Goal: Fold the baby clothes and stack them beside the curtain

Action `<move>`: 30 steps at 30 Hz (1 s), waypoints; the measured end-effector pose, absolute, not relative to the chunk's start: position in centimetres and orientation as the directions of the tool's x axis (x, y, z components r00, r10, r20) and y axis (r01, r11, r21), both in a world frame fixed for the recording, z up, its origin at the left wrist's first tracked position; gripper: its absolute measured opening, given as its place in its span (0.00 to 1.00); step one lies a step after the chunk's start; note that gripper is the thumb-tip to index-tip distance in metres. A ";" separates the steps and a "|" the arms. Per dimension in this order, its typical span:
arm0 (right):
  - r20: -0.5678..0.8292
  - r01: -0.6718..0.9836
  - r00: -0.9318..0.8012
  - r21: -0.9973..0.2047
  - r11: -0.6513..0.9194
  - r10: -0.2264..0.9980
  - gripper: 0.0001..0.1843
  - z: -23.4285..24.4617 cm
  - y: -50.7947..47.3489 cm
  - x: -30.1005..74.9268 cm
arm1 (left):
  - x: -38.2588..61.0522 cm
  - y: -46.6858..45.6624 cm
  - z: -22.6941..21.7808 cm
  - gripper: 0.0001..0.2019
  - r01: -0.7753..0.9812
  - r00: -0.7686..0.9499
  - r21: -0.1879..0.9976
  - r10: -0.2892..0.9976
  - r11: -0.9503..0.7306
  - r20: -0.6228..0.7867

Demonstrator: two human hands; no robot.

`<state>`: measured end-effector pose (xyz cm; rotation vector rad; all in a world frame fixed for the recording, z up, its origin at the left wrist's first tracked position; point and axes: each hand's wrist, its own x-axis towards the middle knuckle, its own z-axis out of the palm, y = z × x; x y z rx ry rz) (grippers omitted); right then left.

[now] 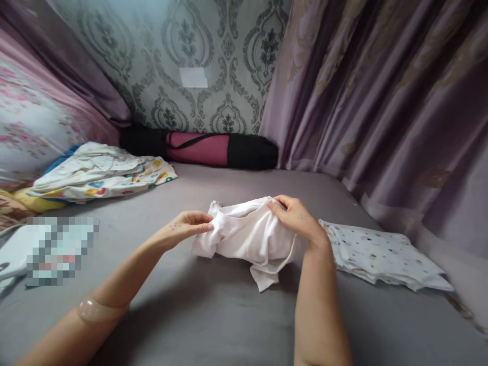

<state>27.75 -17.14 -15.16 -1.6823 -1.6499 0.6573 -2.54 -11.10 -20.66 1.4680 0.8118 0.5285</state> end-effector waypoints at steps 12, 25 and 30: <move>0.060 0.633 -0.010 -0.772 0.052 0.998 0.20 -13.4 -18.2 27.0 | -4.4 -10.7 -19.1 0.17 0.139 0.434 0.990 0.897 0.023 -0.081; 0.426 0.662 -0.039 -0.667 0.343 0.904 0.26 -7.6 -16.6 23.2 | -6.5 -10.0 -8.2 0.08 0.251 0.043 0.733 0.763 -0.633 0.645; 0.645 0.868 -0.154 -0.273 0.414 0.748 0.20 -3.4 -15.8 23.2 | -8.9 -10.0 -2.1 0.09 0.610 0.369 0.171 0.468 -0.774 0.803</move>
